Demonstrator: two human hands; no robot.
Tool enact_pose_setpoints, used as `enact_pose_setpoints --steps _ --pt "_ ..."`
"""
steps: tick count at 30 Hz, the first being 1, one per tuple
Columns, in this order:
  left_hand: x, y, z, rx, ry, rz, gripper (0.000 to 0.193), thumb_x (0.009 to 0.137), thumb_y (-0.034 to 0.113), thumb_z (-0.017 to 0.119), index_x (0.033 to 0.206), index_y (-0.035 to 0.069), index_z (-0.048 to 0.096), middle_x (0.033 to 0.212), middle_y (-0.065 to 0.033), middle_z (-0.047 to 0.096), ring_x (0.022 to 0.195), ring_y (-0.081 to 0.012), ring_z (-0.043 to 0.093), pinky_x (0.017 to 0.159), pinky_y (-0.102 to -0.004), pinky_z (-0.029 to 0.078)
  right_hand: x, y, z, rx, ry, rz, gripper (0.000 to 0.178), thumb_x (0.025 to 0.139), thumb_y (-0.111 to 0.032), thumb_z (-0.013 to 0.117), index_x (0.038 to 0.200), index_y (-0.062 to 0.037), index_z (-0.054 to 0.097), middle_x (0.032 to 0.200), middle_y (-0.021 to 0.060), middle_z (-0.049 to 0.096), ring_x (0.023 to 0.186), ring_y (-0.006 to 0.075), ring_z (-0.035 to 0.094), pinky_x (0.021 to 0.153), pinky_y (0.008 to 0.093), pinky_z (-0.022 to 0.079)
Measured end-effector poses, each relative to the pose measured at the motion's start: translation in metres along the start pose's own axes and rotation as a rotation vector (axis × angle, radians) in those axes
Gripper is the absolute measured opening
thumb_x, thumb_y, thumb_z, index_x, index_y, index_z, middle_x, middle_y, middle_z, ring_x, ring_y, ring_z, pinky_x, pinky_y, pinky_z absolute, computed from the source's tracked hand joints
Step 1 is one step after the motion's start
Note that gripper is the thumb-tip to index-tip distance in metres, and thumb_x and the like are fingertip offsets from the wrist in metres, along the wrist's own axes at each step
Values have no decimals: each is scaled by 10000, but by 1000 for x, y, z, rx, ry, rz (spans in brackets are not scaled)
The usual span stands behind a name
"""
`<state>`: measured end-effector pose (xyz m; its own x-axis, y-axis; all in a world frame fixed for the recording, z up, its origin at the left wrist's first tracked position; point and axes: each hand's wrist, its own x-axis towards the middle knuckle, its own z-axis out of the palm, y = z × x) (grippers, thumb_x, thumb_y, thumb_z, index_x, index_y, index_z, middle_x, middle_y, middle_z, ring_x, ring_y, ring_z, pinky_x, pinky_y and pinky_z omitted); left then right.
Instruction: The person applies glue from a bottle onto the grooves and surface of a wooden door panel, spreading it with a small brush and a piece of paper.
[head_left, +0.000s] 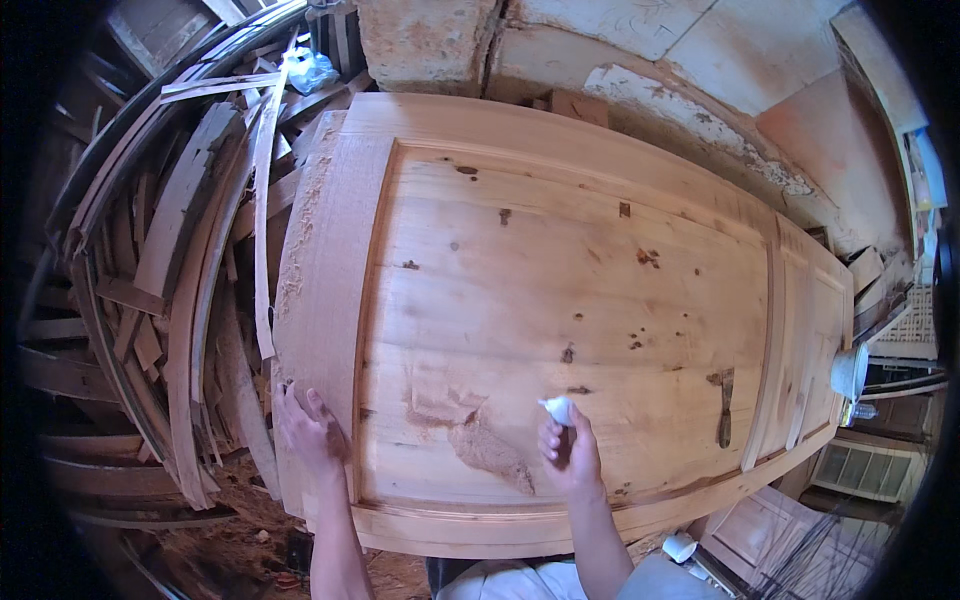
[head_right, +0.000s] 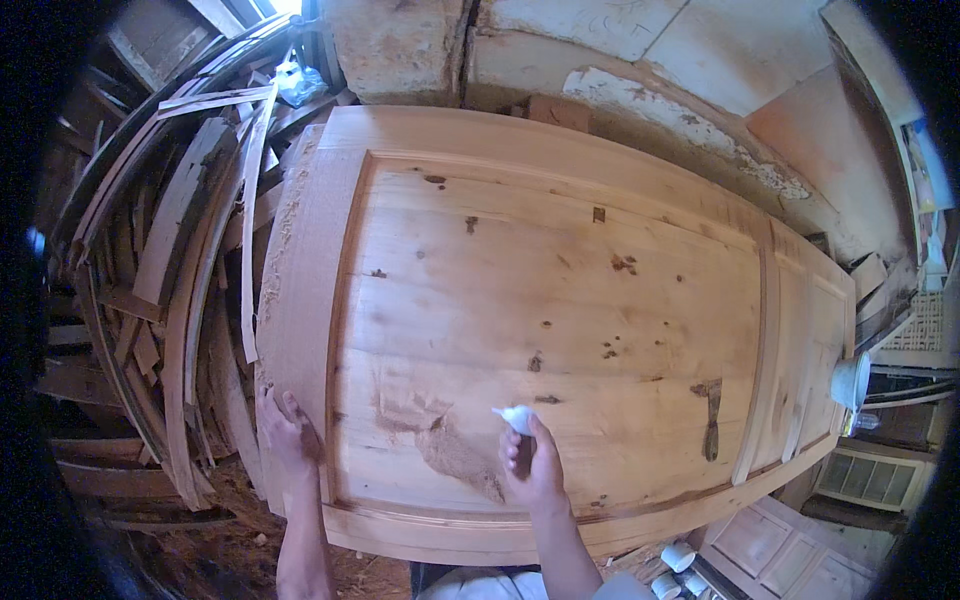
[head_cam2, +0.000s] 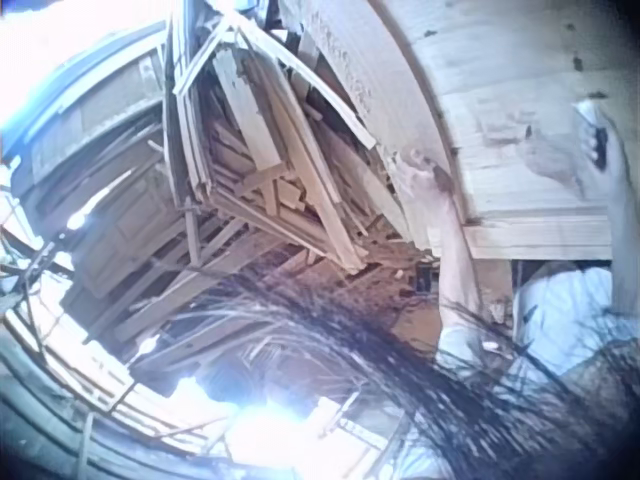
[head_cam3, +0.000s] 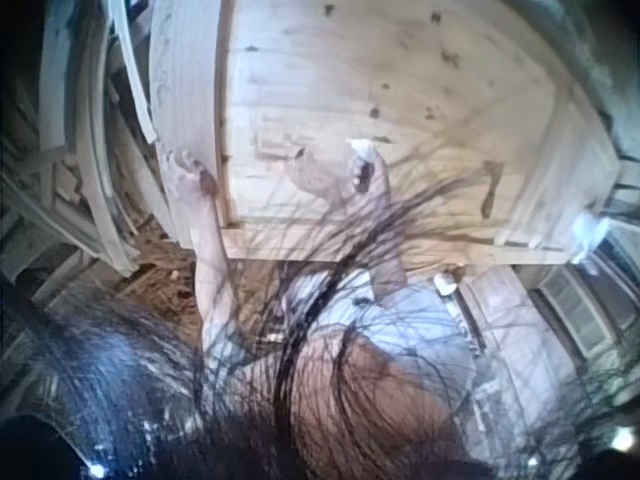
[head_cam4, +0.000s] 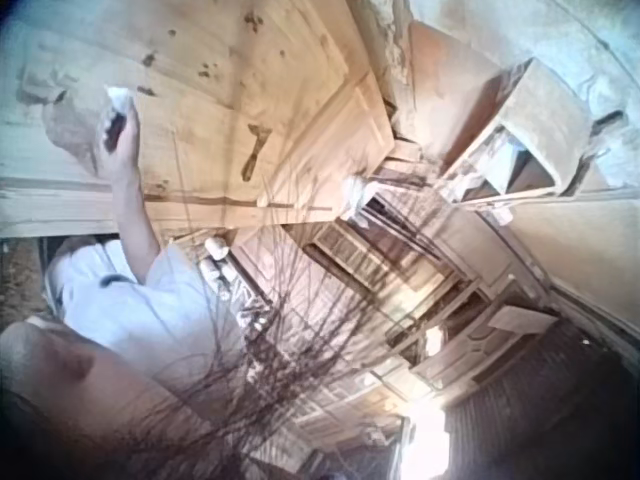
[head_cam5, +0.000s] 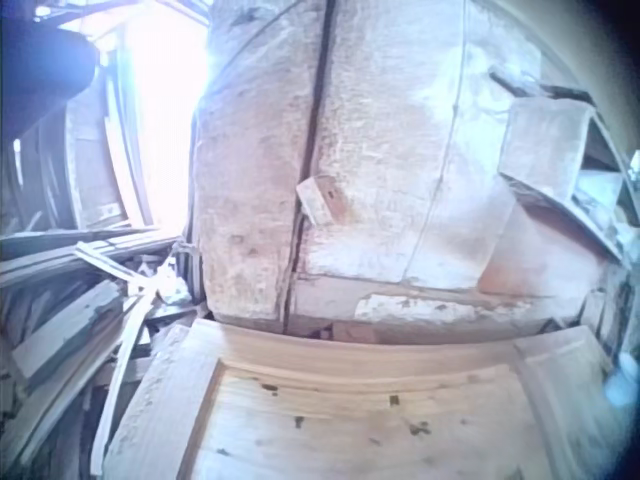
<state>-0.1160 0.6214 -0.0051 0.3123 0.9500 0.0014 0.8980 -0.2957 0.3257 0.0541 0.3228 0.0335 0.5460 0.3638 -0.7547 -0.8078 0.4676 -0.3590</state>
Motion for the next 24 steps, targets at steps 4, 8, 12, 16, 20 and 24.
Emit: enact_pose_setpoints --steps 4,8,12,16,20,24 --pt "-3 6 -2 10 -3 16 584 974 448 362 1271 -38 491 1379 -237 435 1282 -389 404 1069 -454 304 -33 -10 -41 106 69 1 279 957 -332 531 1013 -60 560 692 -10 472 574 88 456 443 208 373" --pt "-5 -11 5 2 21 20 631 976 485 340 1274 -50 489 1376 -232 441 1282 -380 409 1072 -444 307 -54 -31 -56 135 78 -91 284 971 -334 517 1027 -58 550 700 -9 468 574 78 447 445 207 379" --pt "-7 -15 12 32 12 -3 671 974 519 321 1286 -52 485 1373 -233 449 1287 -367 413 1080 -439 301 -65 -41 -81 150 36 -140 264 960 -344 544 1001 -84 555 700 -10 483 599 83 476 454 198 391" --pt "-8 -18 15 9 18 1 690 971 533 320 1296 -54 480 1366 -237 458 1282 -370 419 1080 -429 303 -81 -37 -100 207 26 -183 271 966 -331 534 1015 -64 549 707 -5 479 596 82 457 447 194 383" --pt "-3 -37 25 -51 110 104 763 952 615 262 1209 -53 526 1199 -270 545 1128 -424 506 961 -459 369 -97 -27 -123 283 23 -155 301 971 -308 528 1066 -24 559 699 7 472 579 85 439 436 194 378" --pt "-3 -38 22 -105 0 89 812 946 637 235 1278 -59 489 1298 -254 506 1228 -381 466 1027 -437 348 -114 -19 -155 237 48 -170 278 964 -311 541 1050 -48 566 704 3 480 600 89 450 441 196 375"
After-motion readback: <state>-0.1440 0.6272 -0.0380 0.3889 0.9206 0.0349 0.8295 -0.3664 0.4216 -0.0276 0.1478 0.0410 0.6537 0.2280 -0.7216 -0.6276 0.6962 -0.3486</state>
